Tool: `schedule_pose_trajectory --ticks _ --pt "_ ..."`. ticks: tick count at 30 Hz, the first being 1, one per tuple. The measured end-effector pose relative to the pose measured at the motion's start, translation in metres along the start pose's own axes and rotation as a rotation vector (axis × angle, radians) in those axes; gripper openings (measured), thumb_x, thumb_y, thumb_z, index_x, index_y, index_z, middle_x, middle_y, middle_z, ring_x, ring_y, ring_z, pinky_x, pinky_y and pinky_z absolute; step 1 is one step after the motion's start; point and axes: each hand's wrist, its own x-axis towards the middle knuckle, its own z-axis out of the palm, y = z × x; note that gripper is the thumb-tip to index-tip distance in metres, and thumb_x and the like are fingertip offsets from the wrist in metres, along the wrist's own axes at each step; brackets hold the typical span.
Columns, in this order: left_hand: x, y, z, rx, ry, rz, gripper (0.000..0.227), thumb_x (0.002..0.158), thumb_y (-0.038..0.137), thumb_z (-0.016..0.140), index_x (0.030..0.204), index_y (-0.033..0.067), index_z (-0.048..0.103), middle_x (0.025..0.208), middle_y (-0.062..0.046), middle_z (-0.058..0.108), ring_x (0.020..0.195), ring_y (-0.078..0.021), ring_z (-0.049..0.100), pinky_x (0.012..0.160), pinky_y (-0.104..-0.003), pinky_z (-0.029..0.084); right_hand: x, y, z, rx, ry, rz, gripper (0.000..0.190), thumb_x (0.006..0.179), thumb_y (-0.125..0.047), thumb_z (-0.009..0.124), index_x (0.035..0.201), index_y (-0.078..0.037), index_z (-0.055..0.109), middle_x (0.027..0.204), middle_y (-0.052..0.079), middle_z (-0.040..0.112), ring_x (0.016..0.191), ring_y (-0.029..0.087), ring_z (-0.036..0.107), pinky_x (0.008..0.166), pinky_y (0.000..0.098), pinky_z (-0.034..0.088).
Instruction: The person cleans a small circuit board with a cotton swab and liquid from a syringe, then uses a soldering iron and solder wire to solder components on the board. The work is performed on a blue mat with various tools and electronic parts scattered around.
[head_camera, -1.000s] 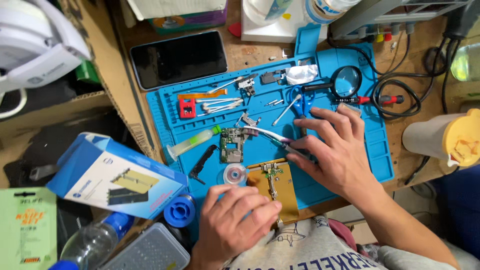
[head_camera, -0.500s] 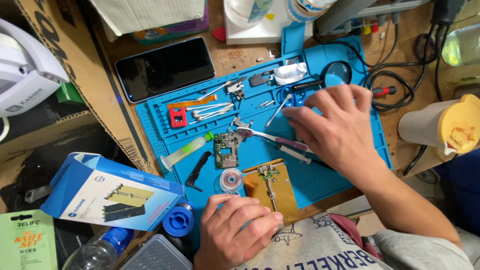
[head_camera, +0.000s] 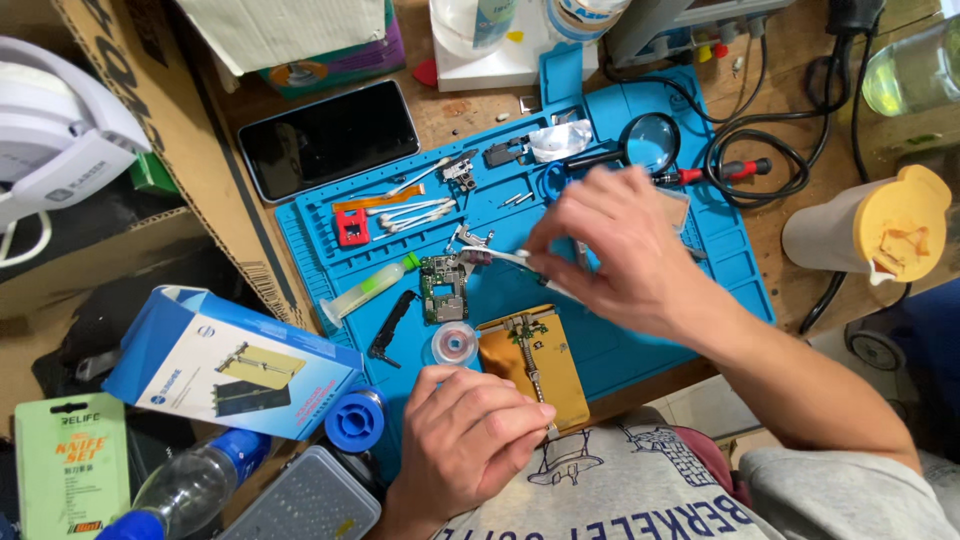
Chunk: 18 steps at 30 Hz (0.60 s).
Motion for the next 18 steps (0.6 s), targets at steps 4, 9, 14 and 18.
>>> schedule_pose_trajectory --ticks 4,9,14,18 --pt "0.005 0.003 0.001 -0.034 0.061 -0.002 0.014 0.095 0.027 0.057 0.094 0.0171 0.067 0.089 0.002 0.070 0.082 -0.0182 0.067 0.072 -0.035 0.042 -0.019 -0.012 0.001 1.030 -0.024 0.352 0.011 0.092 -0.021 0.062 0.095 -0.013 0.054 0.086 0.000 0.062 0.081 0.014 0.061 0.080 0.0295 0.043" --pt "0.005 0.003 0.006 -0.019 0.099 0.009 0.016 0.095 0.027 0.055 0.092 0.0160 0.066 0.087 0.002 0.069 0.078 -0.0175 0.066 0.070 -0.035 0.041 -0.029 -0.023 0.009 1.700 0.211 0.493 0.019 0.092 -0.022 0.065 0.095 -0.010 0.050 0.086 0.011 0.063 0.081 0.018 0.063 0.080 0.0308 0.053" --pt "0.011 0.007 0.007 0.032 0.147 -0.001 0.011 0.094 0.025 0.057 0.093 0.0182 0.066 0.082 0.005 0.068 0.075 -0.0155 0.064 0.071 -0.034 0.040 -0.032 -0.033 0.015 1.803 0.330 0.424 0.016 0.092 -0.023 0.064 0.093 -0.014 0.051 0.080 0.007 0.062 0.077 0.017 0.060 0.077 0.0312 0.046" --pt "0.016 0.012 0.007 0.048 0.180 -0.041 0.010 0.092 0.024 0.059 0.092 0.0179 0.067 0.081 0.004 0.068 0.076 -0.0161 0.065 0.073 -0.034 0.041 -0.035 -0.035 0.017 1.803 0.324 0.430 0.016 0.092 -0.023 0.064 0.091 -0.014 0.051 0.081 0.007 0.064 0.076 0.016 0.060 0.075 0.0306 0.045"
